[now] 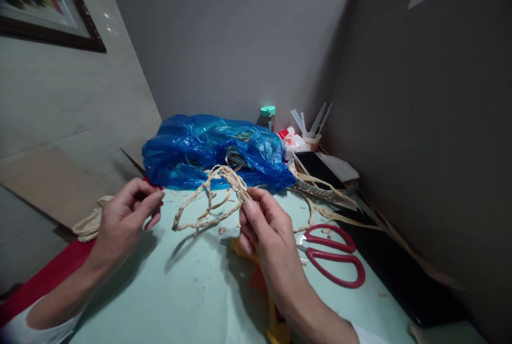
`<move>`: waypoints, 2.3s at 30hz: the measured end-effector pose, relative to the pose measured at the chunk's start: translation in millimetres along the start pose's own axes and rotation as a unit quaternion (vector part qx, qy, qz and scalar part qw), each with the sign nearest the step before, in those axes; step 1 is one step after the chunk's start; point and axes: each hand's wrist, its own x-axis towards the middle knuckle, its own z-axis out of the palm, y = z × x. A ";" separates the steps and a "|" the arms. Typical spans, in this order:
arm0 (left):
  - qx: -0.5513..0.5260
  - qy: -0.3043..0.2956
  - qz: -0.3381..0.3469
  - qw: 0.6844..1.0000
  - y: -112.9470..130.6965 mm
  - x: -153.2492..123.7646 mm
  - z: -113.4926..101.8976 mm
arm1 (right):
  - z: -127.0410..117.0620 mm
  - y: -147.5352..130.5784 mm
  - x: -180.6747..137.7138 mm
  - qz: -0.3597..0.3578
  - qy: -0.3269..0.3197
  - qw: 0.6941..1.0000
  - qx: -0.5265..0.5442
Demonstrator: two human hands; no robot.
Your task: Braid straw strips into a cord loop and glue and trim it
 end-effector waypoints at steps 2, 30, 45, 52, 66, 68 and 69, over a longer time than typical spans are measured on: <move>0.034 -0.024 0.021 0.999 0.5 -4.0 3.5 | 1.9 1.7 -2.1 0.004 -0.016 1.000 0.008; -0.046 -0.164 0.038 0.985 14.1 -16.2 8.9 | 16.6 0.5 -23.0 0.092 0.001 0.992 -0.084; -0.084 -0.220 -0.042 0.971 19.8 -15.2 11.1 | 8.7 0.7 -19.5 0.114 -0.067 0.986 -0.097; -0.046 -0.243 0.023 0.969 21.7 -18.4 12.0 | 7.1 1.7 -21.8 0.111 -0.079 0.982 -0.128; -0.104 -0.193 -0.067 0.973 6.1 -21.0 14.9 | 3.6 2.3 -20.5 0.016 -0.104 0.964 -0.243; -0.105 -0.196 -0.075 0.972 6.8 -18.6 13.4 | 3.3 2.6 -20.3 0.020 -0.108 0.964 -0.241; -0.105 -0.198 -0.076 0.972 7.8 -17.4 12.5 | 3.1 2.6 -20.1 0.025 -0.110 0.965 -0.238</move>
